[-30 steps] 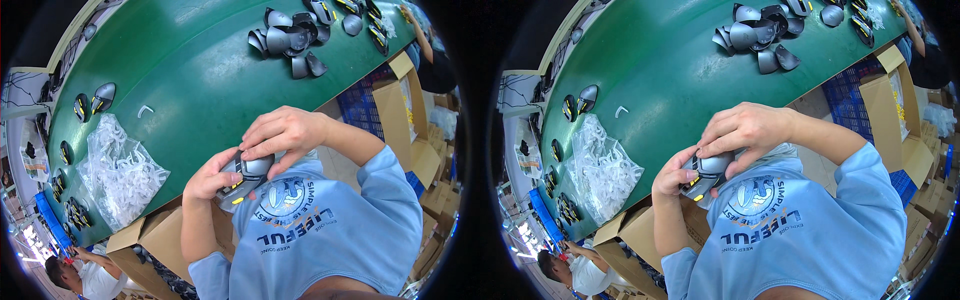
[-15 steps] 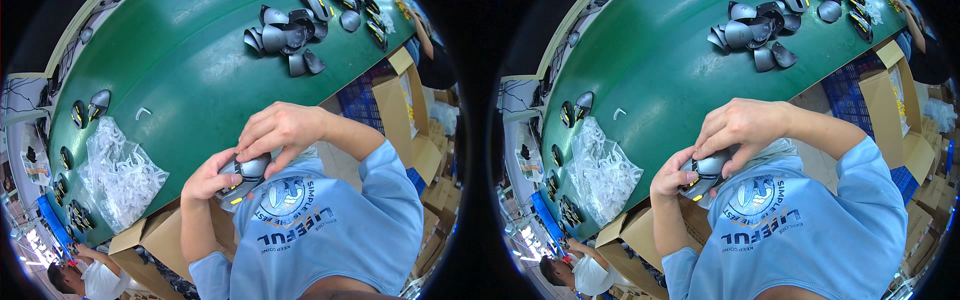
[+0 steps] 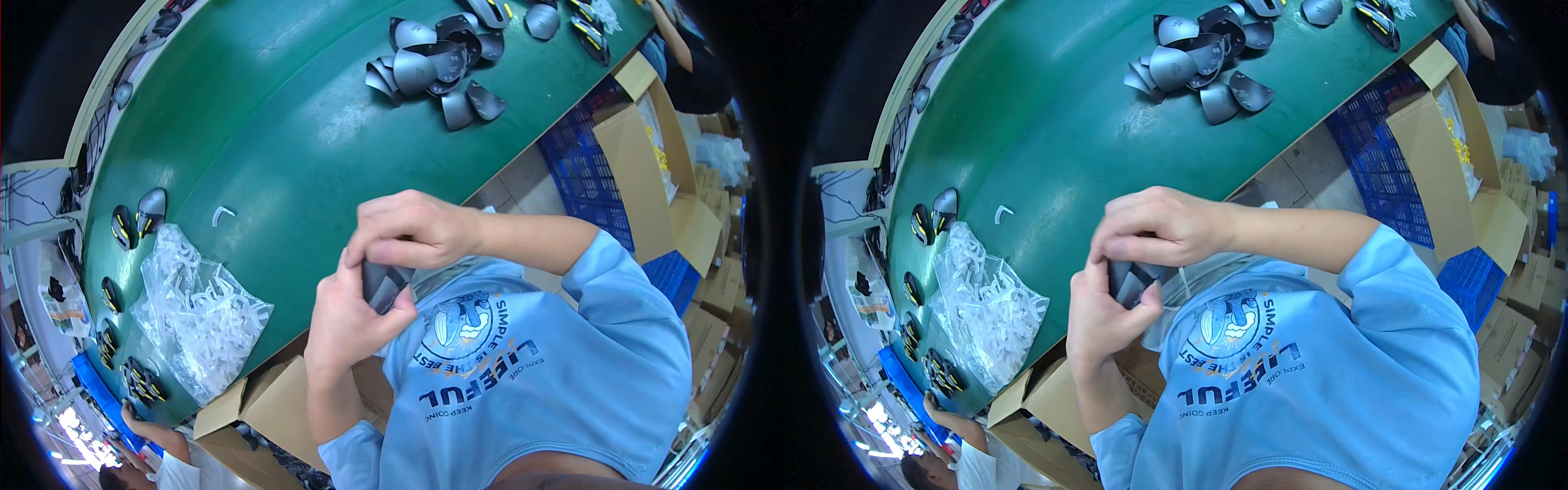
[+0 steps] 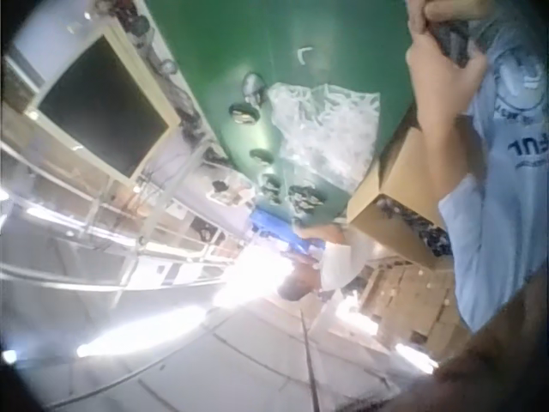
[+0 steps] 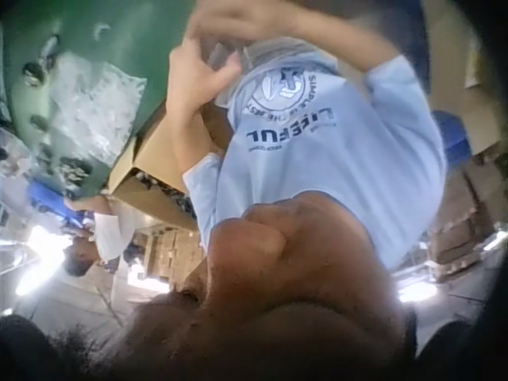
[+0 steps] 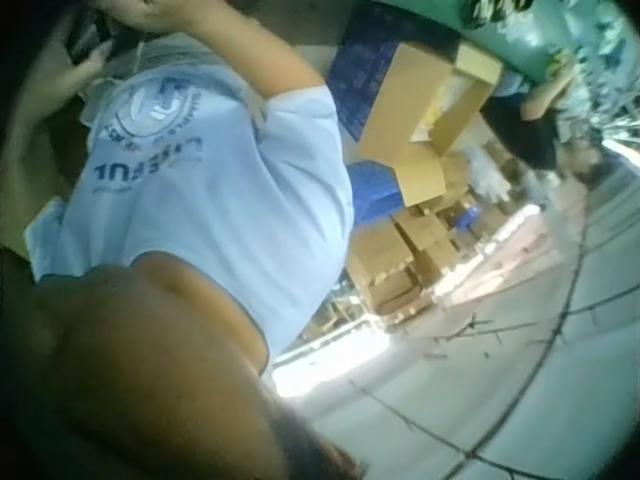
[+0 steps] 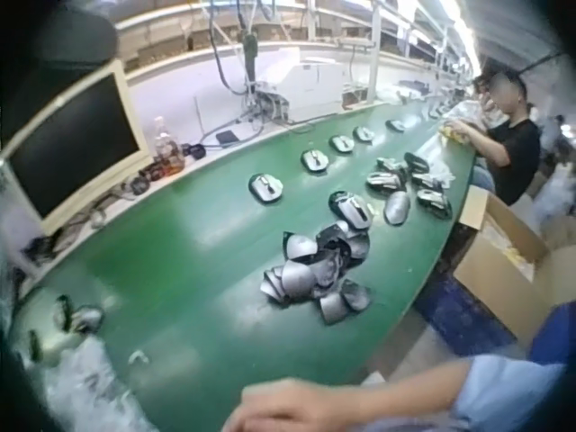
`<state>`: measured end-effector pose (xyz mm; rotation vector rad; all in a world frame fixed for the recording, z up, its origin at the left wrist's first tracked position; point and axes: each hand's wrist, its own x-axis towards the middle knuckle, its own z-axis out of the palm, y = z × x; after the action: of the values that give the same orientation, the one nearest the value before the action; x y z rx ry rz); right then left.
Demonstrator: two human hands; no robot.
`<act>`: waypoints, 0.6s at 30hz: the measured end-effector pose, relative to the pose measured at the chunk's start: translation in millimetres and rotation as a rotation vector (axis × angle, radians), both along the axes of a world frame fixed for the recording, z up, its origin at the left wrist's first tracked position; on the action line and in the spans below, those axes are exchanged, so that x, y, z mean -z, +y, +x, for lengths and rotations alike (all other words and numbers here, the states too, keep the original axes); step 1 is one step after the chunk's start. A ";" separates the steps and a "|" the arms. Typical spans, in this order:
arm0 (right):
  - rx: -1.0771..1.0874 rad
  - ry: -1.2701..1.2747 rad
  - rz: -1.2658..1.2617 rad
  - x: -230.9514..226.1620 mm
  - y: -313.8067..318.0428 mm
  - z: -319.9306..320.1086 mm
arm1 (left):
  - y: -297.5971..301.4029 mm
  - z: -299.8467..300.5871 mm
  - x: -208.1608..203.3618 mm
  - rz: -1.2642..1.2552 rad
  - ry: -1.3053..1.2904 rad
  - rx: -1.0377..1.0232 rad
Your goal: The person assembles computer mice by picking up mouse bases, attaching plastic components, pressing top shells onto the bases, and placing the assembled mice onto the table.
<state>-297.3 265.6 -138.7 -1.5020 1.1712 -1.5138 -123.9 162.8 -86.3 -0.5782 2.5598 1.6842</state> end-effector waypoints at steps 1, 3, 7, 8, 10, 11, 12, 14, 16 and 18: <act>0.056 -0.091 0.012 1.0 -8.6 10.7 | 4.4 -0.8 -2.3 -0.150 -0.034 0.004; 0.177 -0.149 0.064 1.0 -20.4 22.0 | 10.6 -0.6 -2.7 -0.253 -0.081 -0.018; 0.222 -0.299 0.143 6.5 -33.9 25.9 | 23.9 -2.3 -2.4 -0.619 -0.145 0.018; 0.205 -0.263 0.151 8.5 -35.1 23.0 | 26.2 -3.7 -1.9 -0.740 -0.134 0.023; 0.192 -0.233 0.173 13.7 -35.3 24.2 | 26.8 -8.0 3.3 -0.732 -0.163 0.013; 0.248 -0.257 0.145 16.4 -36.9 27.2 | 25.4 -9.8 5.6 -0.739 -0.182 -0.006; 0.310 -0.280 0.110 19.4 -39.9 29.1 | 19.8 -11.1 9.0 -0.709 -0.155 -0.009; 0.324 -0.406 0.180 26.2 -44.2 31.6 | 15.8 -13.4 13.2 -0.697 -0.162 -0.004; 0.323 -0.530 0.235 31.4 -47.5 33.5 | 14.1 -15.8 14.7 -0.700 -0.169 -0.013; 0.389 -0.582 0.183 32.9 -51.8 34.6 | 10.7 -18.6 13.9 -0.700 -0.129 -0.033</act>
<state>-262.7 213.8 -171.7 -0.6550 1.2332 -1.8679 -142.5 173.4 -100.2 -0.7109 3.0052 0.6741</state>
